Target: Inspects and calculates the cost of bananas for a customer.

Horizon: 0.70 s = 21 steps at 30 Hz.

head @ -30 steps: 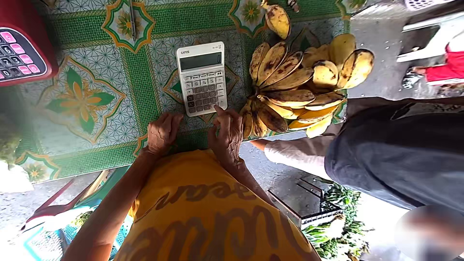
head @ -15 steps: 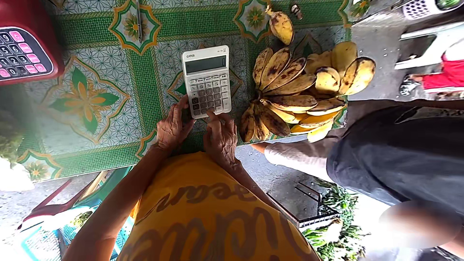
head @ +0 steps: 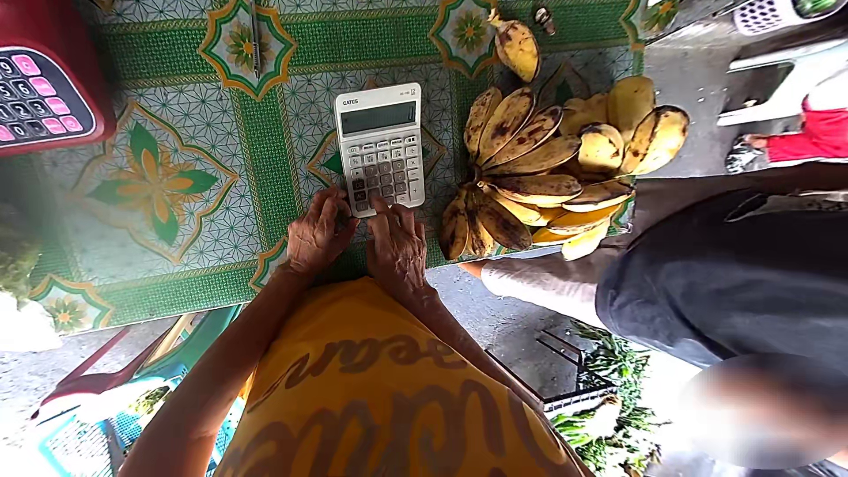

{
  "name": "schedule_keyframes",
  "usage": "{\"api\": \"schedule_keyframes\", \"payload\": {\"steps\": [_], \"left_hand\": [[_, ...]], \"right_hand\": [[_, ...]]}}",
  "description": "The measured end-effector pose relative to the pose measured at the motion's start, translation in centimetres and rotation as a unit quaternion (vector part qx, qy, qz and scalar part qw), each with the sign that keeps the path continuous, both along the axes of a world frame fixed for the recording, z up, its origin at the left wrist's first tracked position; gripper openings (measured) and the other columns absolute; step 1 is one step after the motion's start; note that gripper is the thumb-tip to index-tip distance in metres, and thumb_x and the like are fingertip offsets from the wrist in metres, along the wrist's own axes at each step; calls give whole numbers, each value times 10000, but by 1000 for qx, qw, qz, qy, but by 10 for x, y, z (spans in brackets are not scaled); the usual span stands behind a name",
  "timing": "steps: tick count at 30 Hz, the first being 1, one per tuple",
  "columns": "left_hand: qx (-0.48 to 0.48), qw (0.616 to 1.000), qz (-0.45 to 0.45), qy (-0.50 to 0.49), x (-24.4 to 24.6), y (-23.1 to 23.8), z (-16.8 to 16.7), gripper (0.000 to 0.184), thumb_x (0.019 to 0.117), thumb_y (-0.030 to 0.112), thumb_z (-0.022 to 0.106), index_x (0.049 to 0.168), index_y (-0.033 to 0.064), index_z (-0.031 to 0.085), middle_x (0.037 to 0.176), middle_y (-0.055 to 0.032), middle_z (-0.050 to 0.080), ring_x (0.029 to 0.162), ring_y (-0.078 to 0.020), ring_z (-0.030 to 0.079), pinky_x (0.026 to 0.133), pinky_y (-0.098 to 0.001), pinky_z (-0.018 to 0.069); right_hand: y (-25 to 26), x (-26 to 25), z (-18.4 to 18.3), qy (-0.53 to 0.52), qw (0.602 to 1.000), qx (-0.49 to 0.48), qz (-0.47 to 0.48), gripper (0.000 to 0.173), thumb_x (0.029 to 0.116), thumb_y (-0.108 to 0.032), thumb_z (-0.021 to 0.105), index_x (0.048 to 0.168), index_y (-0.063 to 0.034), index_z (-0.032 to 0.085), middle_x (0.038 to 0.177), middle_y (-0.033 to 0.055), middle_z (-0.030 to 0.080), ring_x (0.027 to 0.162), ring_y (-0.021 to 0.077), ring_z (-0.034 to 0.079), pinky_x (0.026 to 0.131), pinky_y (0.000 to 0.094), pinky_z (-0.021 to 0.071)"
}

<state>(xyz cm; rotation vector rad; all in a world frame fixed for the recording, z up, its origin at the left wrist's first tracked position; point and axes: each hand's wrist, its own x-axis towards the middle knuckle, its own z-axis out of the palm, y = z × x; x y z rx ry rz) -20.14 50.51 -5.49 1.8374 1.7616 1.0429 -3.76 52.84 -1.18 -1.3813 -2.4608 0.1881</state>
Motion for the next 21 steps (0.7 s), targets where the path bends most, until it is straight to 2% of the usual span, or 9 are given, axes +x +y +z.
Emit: {"api": "schedule_keyframes", "payload": {"steps": [4, 7, 14, 18, 21], "left_hand": [[-1, 1000, 4, -3, 0, 3, -3, 213, 917, 239, 747, 994, 62, 656, 1260, -140, 643, 668, -170, 638, 532, -320, 524], [-1, 1000, 6, 0, 0, 2, -3, 213, 915, 239, 748, 991, 65, 653, 1257, -138, 647, 660, -168, 638, 523, -317, 520], [-6, 1000, 7, 9, 0, 2, -3, 206, 921, 244, 742, 975, 69, 647, 1265, -131, 644, 657, -155, 629, 517, -308, 513], [-1, 1000, 8, 8, 1, 2, -4, 209, 917, 242, 744, 974, 68, 646, 1255, -135, 645, 656, -155, 629, 518, -308, 514], [20, 1000, 9, 4, 1, 5, -6, 228, 912, 241, 743, 966, 39, 652, 1249, -159, 663, 659, -177, 651, 525, -316, 520]], "right_hand": [[3, 3, 7, 33, 999, -6, -15, 66, 903, -35, 557, 855, -45, 600, 1408, 103, 629, 1108, 331, 628, 737, 439, 485], [5, 11, 10, 40, 998, 12, -38, 58, 914, -43, 561, 892, -35, 614, 1411, 109, 625, 1099, 337, 629, 749, 438, 491], [9, 15, 5, -3, 1000, -4, -17, 24, 888, -29, 593, 892, -25, 616, 1461, 93, 590, 1063, 330, 631, 694, 446, 464], [10, 14, 9, -15, 1000, -9, -21, 45, 903, -21, 578, 896, -37, 620, 1471, 88, 581, 1061, 326, 627, 685, 439, 459], [6, 11, 9, 3, 1000, 0, -21, 84, 924, -40, 547, 881, -33, 618, 1465, 97, 584, 1075, 323, 619, 718, 437, 465]]}}
